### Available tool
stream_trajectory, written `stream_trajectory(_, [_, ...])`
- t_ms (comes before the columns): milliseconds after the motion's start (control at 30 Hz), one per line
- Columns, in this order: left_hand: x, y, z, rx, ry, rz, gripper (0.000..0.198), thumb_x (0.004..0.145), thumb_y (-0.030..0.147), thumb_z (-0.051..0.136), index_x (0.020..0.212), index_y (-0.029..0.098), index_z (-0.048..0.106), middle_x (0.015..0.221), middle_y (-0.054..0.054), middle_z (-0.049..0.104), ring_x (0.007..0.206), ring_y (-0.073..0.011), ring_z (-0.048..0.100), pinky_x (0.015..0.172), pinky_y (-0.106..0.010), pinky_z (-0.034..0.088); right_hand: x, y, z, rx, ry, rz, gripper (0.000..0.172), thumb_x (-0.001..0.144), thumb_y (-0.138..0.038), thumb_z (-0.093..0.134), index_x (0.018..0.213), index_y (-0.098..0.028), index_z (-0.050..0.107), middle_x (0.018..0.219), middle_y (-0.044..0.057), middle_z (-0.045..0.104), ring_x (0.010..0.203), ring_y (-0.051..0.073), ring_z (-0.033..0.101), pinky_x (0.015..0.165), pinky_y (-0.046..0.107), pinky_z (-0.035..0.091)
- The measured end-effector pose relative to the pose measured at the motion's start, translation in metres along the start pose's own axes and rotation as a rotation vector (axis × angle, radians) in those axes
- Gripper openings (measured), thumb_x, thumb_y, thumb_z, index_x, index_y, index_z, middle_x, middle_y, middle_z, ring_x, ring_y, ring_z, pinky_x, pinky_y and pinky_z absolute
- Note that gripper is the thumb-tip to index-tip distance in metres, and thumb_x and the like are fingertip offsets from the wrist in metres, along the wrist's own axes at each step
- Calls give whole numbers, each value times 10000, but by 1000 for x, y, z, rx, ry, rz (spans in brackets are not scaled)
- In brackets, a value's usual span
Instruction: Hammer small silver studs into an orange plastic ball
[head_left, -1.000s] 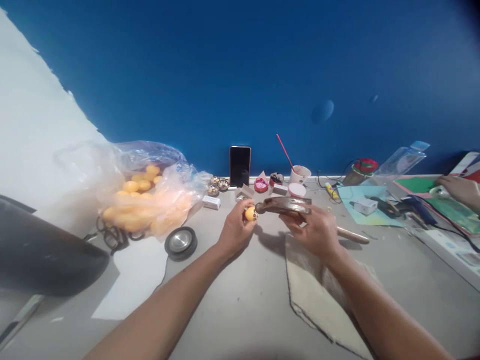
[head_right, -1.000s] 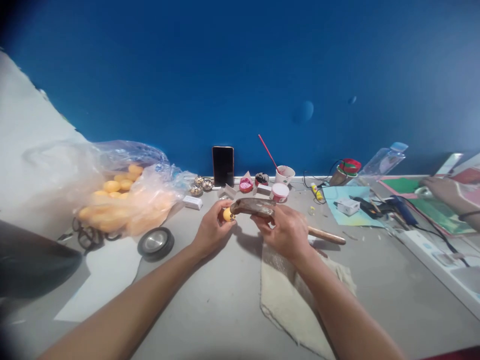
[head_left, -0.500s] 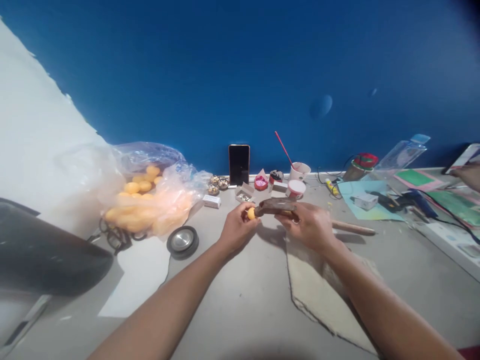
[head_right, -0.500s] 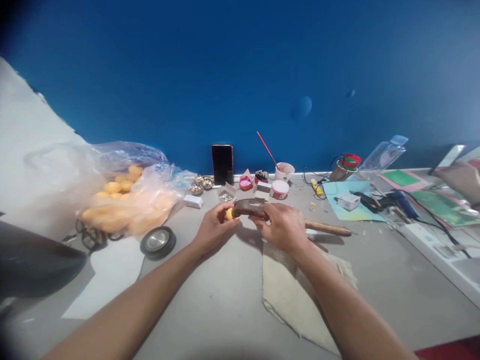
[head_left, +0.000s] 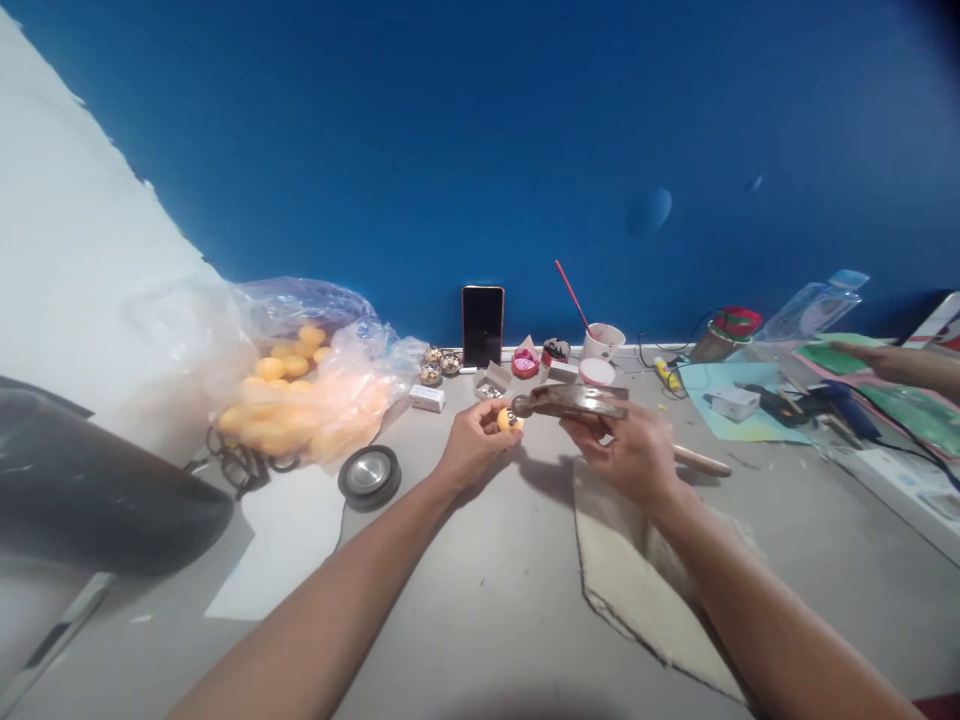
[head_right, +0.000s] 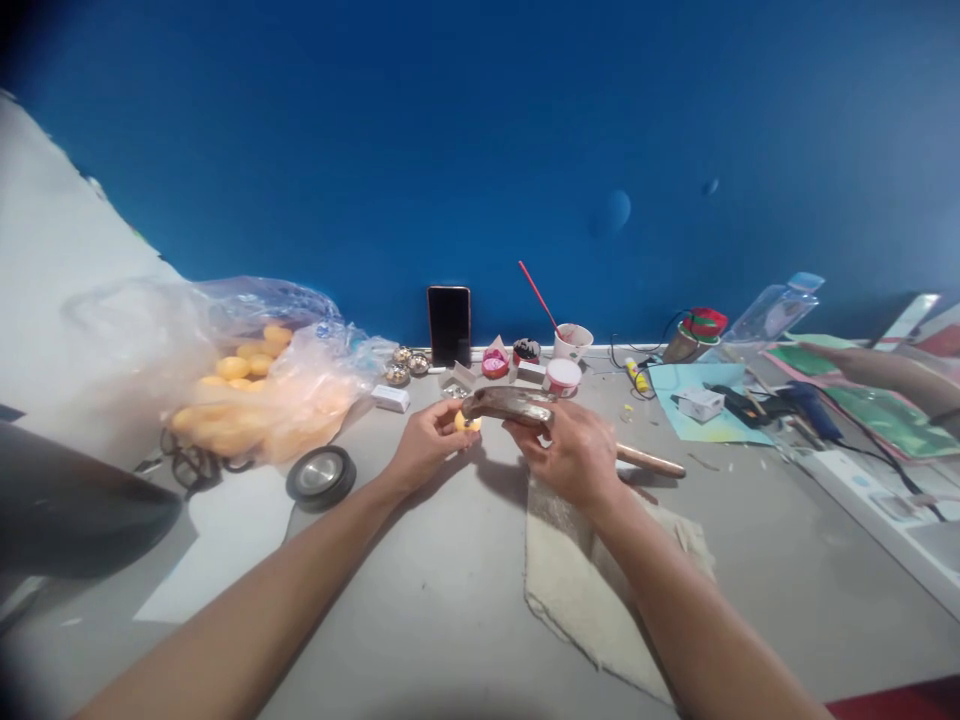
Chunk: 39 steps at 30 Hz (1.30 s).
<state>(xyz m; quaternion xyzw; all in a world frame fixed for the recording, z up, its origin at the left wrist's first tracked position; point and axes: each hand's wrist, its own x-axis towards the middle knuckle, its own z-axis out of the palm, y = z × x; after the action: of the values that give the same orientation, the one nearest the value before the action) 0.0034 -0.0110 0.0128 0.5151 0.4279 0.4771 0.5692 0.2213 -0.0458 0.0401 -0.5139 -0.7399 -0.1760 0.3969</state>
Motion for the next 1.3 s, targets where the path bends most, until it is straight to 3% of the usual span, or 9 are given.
stream_trajectory(100, [-1, 1, 1, 40, 8, 5, 428, 619, 217, 810, 1032, 128, 743, 778, -14, 698, 643, -122, 577, 601, -245, 462, 0, -2, 0, 15, -74, -51, 313, 960, -450, 606, 815, -204, 733, 652, 30, 696, 564, 169, 589, 556, 287, 332])
stream_trajectory(267, [-1, 1, 1, 168, -13, 29, 349, 685, 280, 791, 992, 119, 747, 718, 2, 663, 624, -121, 560, 613, -249, 448, 1, 1, -2, 14, 46, -31, 364, 955, -489, 621, 762, -195, 714, 649, 47, 692, 575, 174, 599, 572, 286, 364])
stream_trajectory(400, [1, 1, -1, 98, -24, 8, 350, 668, 248, 776, 992, 118, 737, 744, -13, 682, 597, -121, 563, 586, -258, 461, 1, 5, 0, -17, -94, -15, 386, 965, -510, 596, 772, -196, 712, 629, 41, 687, 520, 165, 569, 531, 285, 316])
stream_trajectory(567, [1, 2, -4, 40, -46, -21, 420, 659, 174, 771, 1074, 124, 732, 785, -26, 717, 669, -135, 629, 677, -277, 521, 0, 10, 0, 18, 20, 7, 382, 962, -498, 608, 761, -184, 694, 631, 42, 684, 524, 157, 572, 565, 283, 362])
stream_trajectory(733, [0, 1, -4, 7, -44, -34, 415, 632, 161, 802, 1039, 146, 722, 846, -42, 755, 726, -163, 687, 716, -299, 544, -1, 4, 1, -32, -91, -32, 358, 962, -489, 597, 775, -203, 704, 636, 37, 682, 539, 169, 576, 544, 287, 326])
stream_trajectory(867, [1, -2, -4, 32, -55, -31, 394, 643, 165, 800, 1027, 142, 715, 869, -57, 753, 780, -173, 695, 733, -292, 533, 0, 0, -2, -27, 37, -57, 337, 962, -467, 618, 774, -200, 703, 647, 48, 686, 577, 179, 600, 574, 290, 360])
stream_trajectory(1033, [1, -5, -3, 4, -62, 5, 385, 644, 177, 789, 1018, 152, 700, 912, -51, 747, 793, -168, 691, 734, -285, 520, 2, -1, -3, -44, -47, -83, 358, 970, -459, 600, 745, -195, 688, 623, 43, 673, 528, 169, 574, 534, 286, 301])
stream_trajectory(1167, [1, -5, -4, 51, -59, 24, 384, 655, 160, 772, 1030, 147, 695, 916, -53, 745, 822, -167, 681, 750, -274, 505, 0, 2, -1, -27, 45, -41, 362, 955, -488, 616, 759, -193, 690, 638, 44, 680, 550, 171, 586, 561, 284, 345])
stream_trajectory(1300, [2, -4, -4, 25, -80, 18, 393, 637, 146, 784, 1018, 148, 692, 906, -43, 737, 802, -159, 671, 756, -280, 506, 0, 2, -1, -45, -68, -54, 375, 972, -487, 577, 759, -200, 691, 625, 39, 676, 526, 167, 567, 544, 290, 314])
